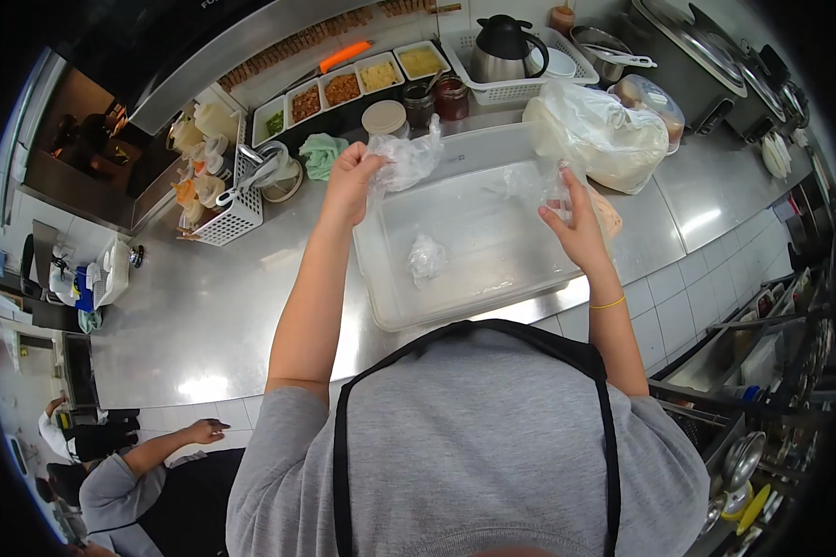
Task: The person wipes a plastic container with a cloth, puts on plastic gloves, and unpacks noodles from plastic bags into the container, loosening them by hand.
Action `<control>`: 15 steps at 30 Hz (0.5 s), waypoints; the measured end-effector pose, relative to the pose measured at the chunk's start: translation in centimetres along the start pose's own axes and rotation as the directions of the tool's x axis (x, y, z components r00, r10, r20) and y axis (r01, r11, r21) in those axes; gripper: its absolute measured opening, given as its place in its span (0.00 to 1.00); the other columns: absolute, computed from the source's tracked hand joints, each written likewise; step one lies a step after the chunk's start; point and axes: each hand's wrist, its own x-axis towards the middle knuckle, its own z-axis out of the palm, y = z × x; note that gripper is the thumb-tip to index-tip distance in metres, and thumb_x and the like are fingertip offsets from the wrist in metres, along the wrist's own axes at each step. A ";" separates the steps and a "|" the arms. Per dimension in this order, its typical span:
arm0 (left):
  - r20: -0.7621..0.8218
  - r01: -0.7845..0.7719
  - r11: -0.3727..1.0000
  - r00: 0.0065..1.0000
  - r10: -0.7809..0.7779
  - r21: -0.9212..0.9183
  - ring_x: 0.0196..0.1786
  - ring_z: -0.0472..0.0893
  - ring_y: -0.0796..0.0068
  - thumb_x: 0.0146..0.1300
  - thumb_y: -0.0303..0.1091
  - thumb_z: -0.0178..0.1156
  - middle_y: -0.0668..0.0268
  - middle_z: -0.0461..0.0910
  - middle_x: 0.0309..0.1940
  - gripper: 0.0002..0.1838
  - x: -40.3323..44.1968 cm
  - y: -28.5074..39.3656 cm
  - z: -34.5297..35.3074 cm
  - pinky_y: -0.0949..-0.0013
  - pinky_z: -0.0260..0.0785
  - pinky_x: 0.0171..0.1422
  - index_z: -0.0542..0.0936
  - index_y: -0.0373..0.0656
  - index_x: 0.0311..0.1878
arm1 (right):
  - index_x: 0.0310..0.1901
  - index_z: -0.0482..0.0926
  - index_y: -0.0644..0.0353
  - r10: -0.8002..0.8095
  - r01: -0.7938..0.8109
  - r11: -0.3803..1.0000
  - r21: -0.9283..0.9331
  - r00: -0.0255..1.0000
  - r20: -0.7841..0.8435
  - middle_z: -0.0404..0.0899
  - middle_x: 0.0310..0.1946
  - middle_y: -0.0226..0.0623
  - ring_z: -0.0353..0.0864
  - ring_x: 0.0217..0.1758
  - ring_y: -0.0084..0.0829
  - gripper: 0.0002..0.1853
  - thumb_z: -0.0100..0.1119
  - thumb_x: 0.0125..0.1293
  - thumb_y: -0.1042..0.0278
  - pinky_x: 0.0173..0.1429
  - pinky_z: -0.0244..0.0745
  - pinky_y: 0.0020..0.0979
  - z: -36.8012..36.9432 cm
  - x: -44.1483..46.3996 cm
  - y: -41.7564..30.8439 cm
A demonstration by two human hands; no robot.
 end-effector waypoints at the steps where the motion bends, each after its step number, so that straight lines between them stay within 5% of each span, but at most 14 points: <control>1: -0.005 -0.001 1.000 1.000 0.001 0.001 0.28 0.74 0.79 0.54 0.24 0.55 0.72 0.74 0.25 0.04 -0.3 0.3 0.1 0.75 0.65 0.32 0.71 0.45 0.28 | 0.65 0.55 0.58 -0.018 0.018 1.000 -0.023 1.000 -0.008 0.61 0.57 0.43 0.74 0.47 0.33 0.36 0.61 0.56 0.67 0.32 0.70 0.20 0.0 0.0 0.1; 3: -0.038 0.075 0.976 0.996 -0.084 -0.207 0.28 0.73 0.83 0.53 0.21 0.53 0.74 0.74 0.27 0.07 -0.6 0.8 0.2 0.80 0.64 0.30 0.69 0.47 0.29 | 0.64 0.56 0.58 -0.017 0.017 1.000 -0.011 1.000 -0.014 0.61 0.57 0.43 0.74 0.47 0.33 0.35 0.61 0.56 0.66 0.32 0.70 0.20 0.1 0.1 0.4; 6: -0.015 0.120 0.952 0.991 -0.130 -0.280 0.30 0.73 0.83 0.56 0.21 0.52 0.73 0.75 0.31 0.07 -0.6 0.4 0.0 0.81 0.66 0.31 0.71 0.46 0.35 | 0.63 0.58 0.59 0.005 -0.005 1.000 0.007 1.000 -0.011 0.62 0.57 0.43 0.75 0.47 0.33 0.34 0.61 0.56 0.67 0.32 0.71 0.21 0.2 -0.2 0.3; 8: -0.125 0.042 0.907 0.987 -0.104 -0.419 0.31 0.74 0.82 0.59 0.22 0.50 0.72 0.75 0.33 0.07 0.3 1.8 -0.3 0.81 0.67 0.32 0.72 0.45 0.39 | 0.62 0.59 0.59 0.014 -0.014 1.000 0.019 1.000 0.001 0.62 0.56 0.43 0.75 0.47 0.33 0.33 0.61 0.56 0.67 0.32 0.71 0.21 0.0 -0.5 0.0; 9: -0.239 -0.054 0.844 0.967 -0.089 -0.534 0.33 0.75 0.81 0.61 0.24 0.49 0.71 0.75 0.35 0.08 1.0 2.9 -1.0 0.81 0.68 0.33 0.72 0.45 0.42 | 0.62 0.60 0.59 0.028 -0.028 1.000 -0.001 1.000 0.003 0.63 0.55 0.42 0.75 0.47 0.32 0.32 0.61 0.56 0.67 0.32 0.71 0.21 -0.1 -0.4 -0.2; 12: -0.111 -0.167 0.294 0.974 0.199 -0.941 0.41 0.77 0.68 0.66 0.24 0.43 0.55 0.74 0.40 0.10 6.3 5.3 -12.4 0.73 0.75 0.45 0.68 0.30 0.47 | 0.60 0.62 0.60 0.012 -0.011 1.000 -0.022 1.000 0.019 0.65 0.54 0.41 0.76 0.45 0.31 0.29 0.61 0.56 0.67 0.33 0.71 0.22 0.1 -0.3 0.2; 13: -0.443 -0.430 0.254 0.897 0.009 -0.866 0.42 0.78 0.66 0.65 0.23 0.43 0.54 0.74 0.41 0.10 7.4 8.0 -14.4 0.71 0.76 0.47 0.68 0.30 0.48 | 0.58 0.63 0.60 -0.002 0.003 0.999 -0.038 1.000 0.017 0.66 0.53 0.40 0.76 0.44 0.30 0.28 0.61 0.56 0.67 0.33 0.71 0.22 0.1 -0.2 0.3; 14: -0.565 -0.559 0.173 0.825 0.017 -0.811 0.43 0.78 0.64 0.65 0.22 0.40 0.52 0.74 0.42 0.11 7.8 10.3 -15.9 0.69 0.76 0.48 0.68 0.30 0.47 | 0.58 0.63 0.60 -0.006 0.007 0.999 -0.036 1.000 0.017 0.66 0.53 0.40 0.76 0.44 0.30 0.28 0.61 0.56 0.67 0.33 0.71 0.22 0.1 -0.2 0.1; 15: -0.510 -0.518 0.114 0.855 0.097 -0.848 0.43 0.78 0.63 0.65 0.24 0.39 0.52 0.74 0.42 0.12 8.4 11.4 -19.2 0.68 0.75 0.49 0.69 0.30 0.47 | 0.57 0.65 0.60 0.030 -0.028 0.999 -0.033 0.999 0.042 0.66 0.52 0.40 0.76 0.45 0.31 0.27 0.60 0.56 0.67 0.35 0.71 0.23 -0.1 -0.2 -0.1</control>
